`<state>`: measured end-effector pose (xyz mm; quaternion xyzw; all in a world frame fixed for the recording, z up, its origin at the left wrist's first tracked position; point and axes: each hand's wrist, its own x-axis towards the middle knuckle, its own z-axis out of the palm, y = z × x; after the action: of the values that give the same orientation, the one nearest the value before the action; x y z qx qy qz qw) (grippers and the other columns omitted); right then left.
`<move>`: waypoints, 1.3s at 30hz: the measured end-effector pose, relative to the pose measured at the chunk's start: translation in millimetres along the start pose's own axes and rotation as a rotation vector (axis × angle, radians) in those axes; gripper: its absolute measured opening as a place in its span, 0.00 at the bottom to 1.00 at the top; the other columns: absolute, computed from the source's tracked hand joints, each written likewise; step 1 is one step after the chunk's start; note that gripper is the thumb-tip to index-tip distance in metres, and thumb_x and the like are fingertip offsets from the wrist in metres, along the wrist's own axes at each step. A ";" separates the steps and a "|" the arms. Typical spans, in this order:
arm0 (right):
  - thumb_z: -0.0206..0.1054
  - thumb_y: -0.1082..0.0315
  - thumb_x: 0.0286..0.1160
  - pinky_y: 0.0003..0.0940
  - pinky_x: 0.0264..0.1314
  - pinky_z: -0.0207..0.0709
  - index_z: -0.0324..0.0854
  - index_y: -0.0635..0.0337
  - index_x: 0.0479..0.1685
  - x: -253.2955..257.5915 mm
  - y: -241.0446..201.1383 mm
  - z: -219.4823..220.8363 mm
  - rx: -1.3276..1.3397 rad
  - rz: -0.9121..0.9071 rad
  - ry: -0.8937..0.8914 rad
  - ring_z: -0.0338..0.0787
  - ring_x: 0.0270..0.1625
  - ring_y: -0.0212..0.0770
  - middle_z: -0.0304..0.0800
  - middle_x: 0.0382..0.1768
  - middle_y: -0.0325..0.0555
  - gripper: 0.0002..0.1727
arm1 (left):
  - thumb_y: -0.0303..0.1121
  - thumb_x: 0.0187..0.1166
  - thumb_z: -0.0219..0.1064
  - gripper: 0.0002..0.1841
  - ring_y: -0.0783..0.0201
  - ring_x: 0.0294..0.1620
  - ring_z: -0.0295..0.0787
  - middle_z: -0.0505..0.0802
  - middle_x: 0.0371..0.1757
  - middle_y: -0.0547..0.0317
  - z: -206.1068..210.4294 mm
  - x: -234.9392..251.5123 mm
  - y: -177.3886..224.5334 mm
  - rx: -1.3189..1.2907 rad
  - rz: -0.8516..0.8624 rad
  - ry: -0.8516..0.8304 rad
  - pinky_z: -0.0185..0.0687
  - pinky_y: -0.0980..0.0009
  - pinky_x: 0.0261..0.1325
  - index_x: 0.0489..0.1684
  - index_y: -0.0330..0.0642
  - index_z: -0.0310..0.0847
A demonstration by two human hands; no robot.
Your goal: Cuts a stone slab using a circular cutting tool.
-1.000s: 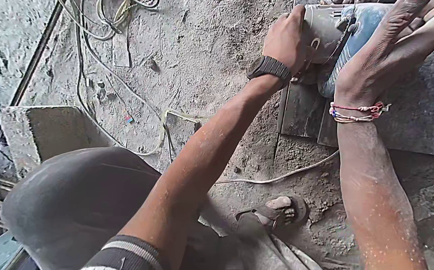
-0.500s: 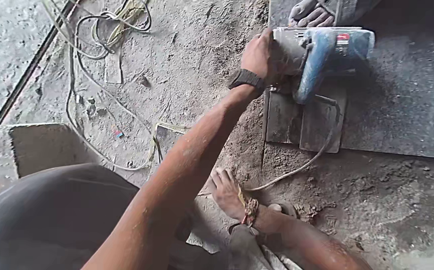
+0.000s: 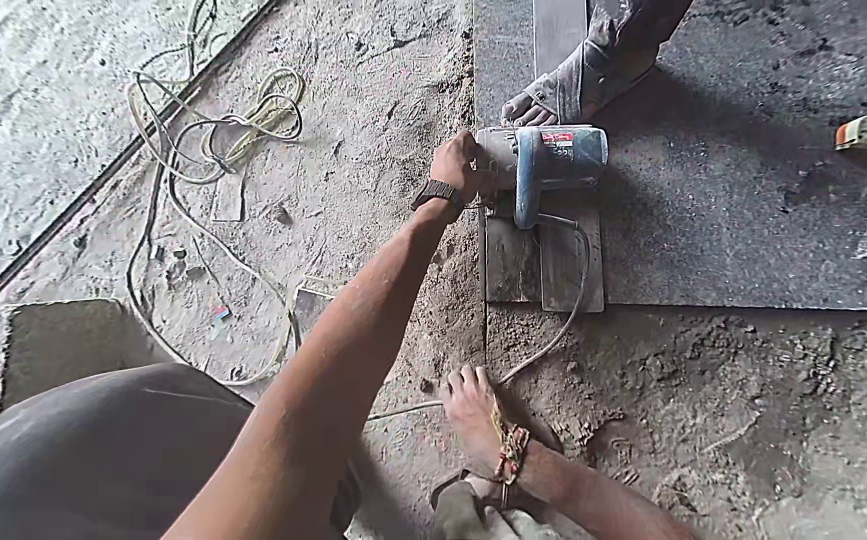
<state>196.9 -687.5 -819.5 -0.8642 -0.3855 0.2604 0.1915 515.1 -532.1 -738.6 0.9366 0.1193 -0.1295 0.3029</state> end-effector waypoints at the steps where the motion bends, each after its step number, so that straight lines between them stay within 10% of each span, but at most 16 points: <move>1: 0.66 0.76 0.74 0.61 0.65 0.79 0.92 0.63 0.47 -4.4 5.8 -2.1 -0.015 -0.006 -0.017 0.89 0.63 0.64 0.92 0.54 0.62 0.10 | 0.38 0.65 0.84 0.28 0.41 0.66 0.88 0.91 0.60 0.38 -0.1 -0.3 0.5 0.003 -0.002 0.006 0.76 0.41 0.74 0.60 0.32 0.82; 10: 0.63 0.76 0.76 0.59 0.64 0.80 0.90 0.69 0.44 2.8 7.0 -2.2 -0.083 -0.097 0.059 0.89 0.62 0.63 0.91 0.54 0.64 0.10 | 0.41 0.67 0.83 0.28 0.40 0.68 0.86 0.91 0.61 0.38 -1.4 -2.2 2.1 0.018 0.008 0.007 0.74 0.39 0.75 0.62 0.32 0.82; 15: 0.64 0.67 0.75 0.37 0.26 0.81 0.87 0.58 0.34 12.2 -10.4 -68.2 -0.065 -0.212 0.660 0.90 0.24 0.44 0.89 0.22 0.43 0.08 | 0.42 0.68 0.83 0.28 0.39 0.69 0.86 0.91 0.61 0.38 0.1 -0.6 0.6 0.030 0.010 0.006 0.74 0.38 0.75 0.62 0.33 0.83; 21: 0.66 0.72 0.71 0.40 0.15 0.74 0.86 0.58 0.28 11.4 -25.9 -153.5 0.042 -0.261 0.541 0.85 0.17 0.47 0.81 0.16 0.45 0.07 | 0.42 0.69 0.82 0.27 0.39 0.68 0.86 0.91 0.60 0.36 -1.3 2.8 -0.8 0.047 0.035 0.007 0.74 0.37 0.75 0.59 0.31 0.84; 28: 0.53 0.75 0.87 0.59 0.61 0.79 0.81 0.67 0.65 -21.6 19.8 -214.1 -0.010 0.039 -0.276 0.92 0.54 0.65 0.91 0.51 0.66 0.16 | 0.35 0.66 0.84 0.23 0.38 0.63 0.88 0.91 0.57 0.35 3.4 6.0 -7.7 -0.035 0.097 0.052 0.76 0.38 0.71 0.54 0.29 0.85; 39: 0.58 0.75 0.82 0.54 0.49 0.83 0.86 0.65 0.47 26.2 -9.7 -330.5 -0.111 0.155 -0.370 0.93 0.47 0.60 0.90 0.41 0.59 0.09 | 0.36 0.69 0.81 0.29 0.34 0.75 0.80 0.86 0.69 0.31 -8.0 9.7 -0.5 -0.115 -0.053 -0.079 0.72 0.39 0.79 0.68 0.31 0.81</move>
<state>403.8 -704.3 -560.8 -0.8379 -0.3600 0.4073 0.0490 525.4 -525.6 -735.7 0.9084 0.1393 -0.1672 0.3571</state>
